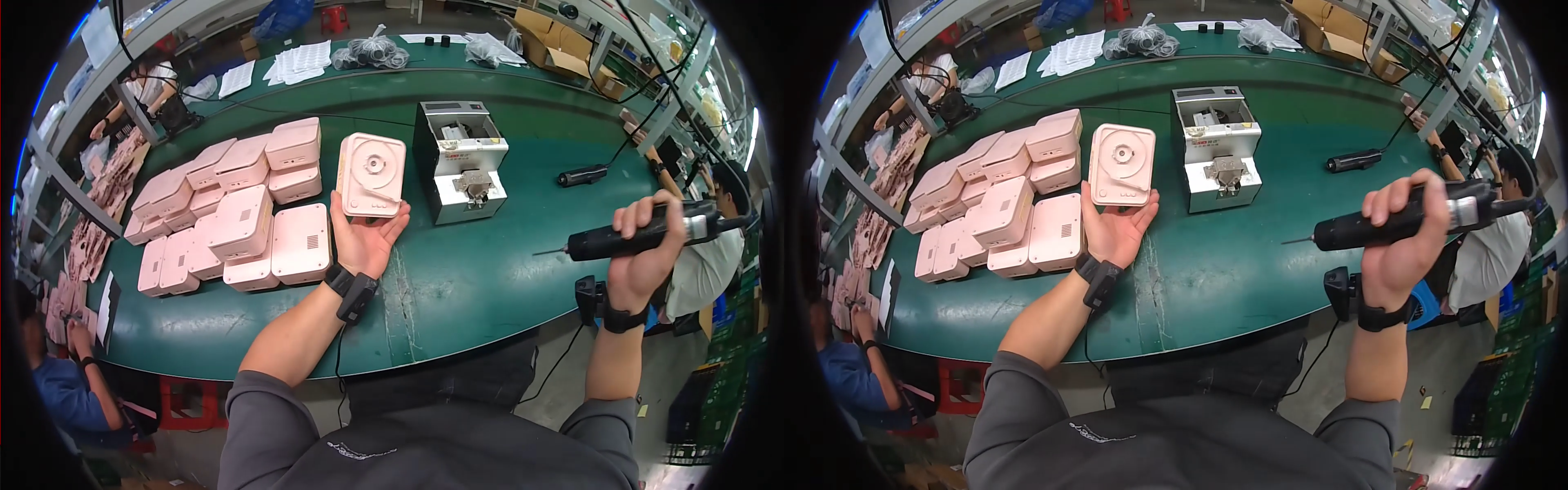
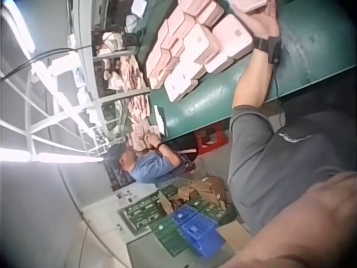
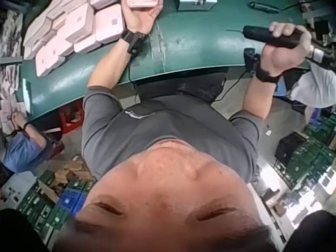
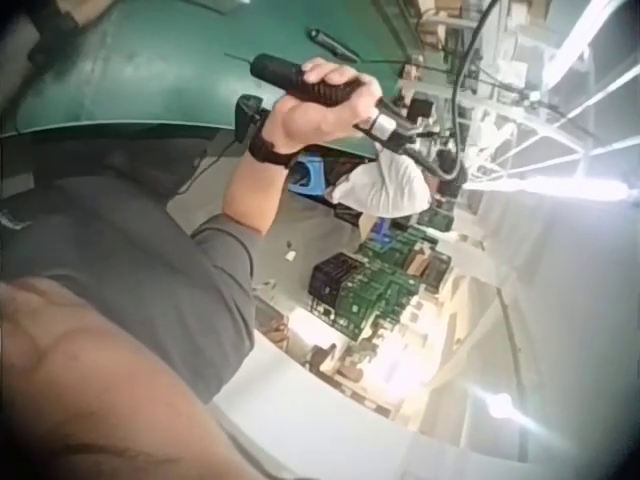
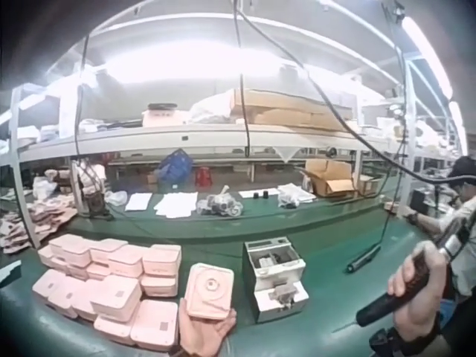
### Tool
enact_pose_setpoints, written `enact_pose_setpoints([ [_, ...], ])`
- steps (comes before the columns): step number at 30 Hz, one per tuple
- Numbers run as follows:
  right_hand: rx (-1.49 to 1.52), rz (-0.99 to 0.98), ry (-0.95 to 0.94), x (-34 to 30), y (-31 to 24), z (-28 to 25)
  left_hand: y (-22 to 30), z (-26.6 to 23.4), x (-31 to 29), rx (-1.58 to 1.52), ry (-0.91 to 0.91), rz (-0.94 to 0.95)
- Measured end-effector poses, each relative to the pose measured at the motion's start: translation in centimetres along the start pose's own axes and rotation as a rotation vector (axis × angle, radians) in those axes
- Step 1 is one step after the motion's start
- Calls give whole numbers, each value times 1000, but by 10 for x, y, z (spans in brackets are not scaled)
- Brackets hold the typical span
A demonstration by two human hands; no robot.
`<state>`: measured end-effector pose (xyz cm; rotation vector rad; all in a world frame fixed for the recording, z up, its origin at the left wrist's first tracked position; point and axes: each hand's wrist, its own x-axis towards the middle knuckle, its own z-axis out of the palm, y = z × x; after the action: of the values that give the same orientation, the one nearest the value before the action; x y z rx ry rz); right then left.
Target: The person picks up a pink device, places it on the table, and uses a power screwdriver to drive screws into its base. After finishing, they set the device aside and repeat the process with another pink device from the stack.
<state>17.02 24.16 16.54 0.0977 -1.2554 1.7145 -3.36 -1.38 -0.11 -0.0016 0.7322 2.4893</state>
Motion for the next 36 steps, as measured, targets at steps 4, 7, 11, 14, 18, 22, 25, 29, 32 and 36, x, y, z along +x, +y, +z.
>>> enact_pose_setpoints([
  [4, -140, 61, 44, -15, 30, -16, 3, -18, 13, -75, -55, -139],
  [7, -176, 110, 62, -22, 54, -28, -1, -12, 13, 81, 123, -127],
  [11, -163, 161, 94, -26, 76, -40, -3, -10, 4, 410, 134, -109],
  [14, -146, 189, 121, -27, 88, -50, 1, 0, -7, 538, 112, -61],
  [18, -78, 196, 155, -23, 90, -62, 1, 1, -14, 654, 230, 14],
  [22, -87, 208, 190, -22, 92, -70, 5, 8, 7, 865, 238, 102],
  [25, -168, 246, 180, -18, 89, -54, 7, 9, 54, 1303, 271, 408],
  [29, -275, 243, 116, -17, 94, -48, -4, 42, 61, 1449, 253, 458],
  [32, -207, 228, 123, -15, 96, -54, 19, 55, 37, 1170, 43, 411],
  [36, -162, 215, 158, -19, 92, -63, 66, 69, -1, 1323, -92, 396],
])
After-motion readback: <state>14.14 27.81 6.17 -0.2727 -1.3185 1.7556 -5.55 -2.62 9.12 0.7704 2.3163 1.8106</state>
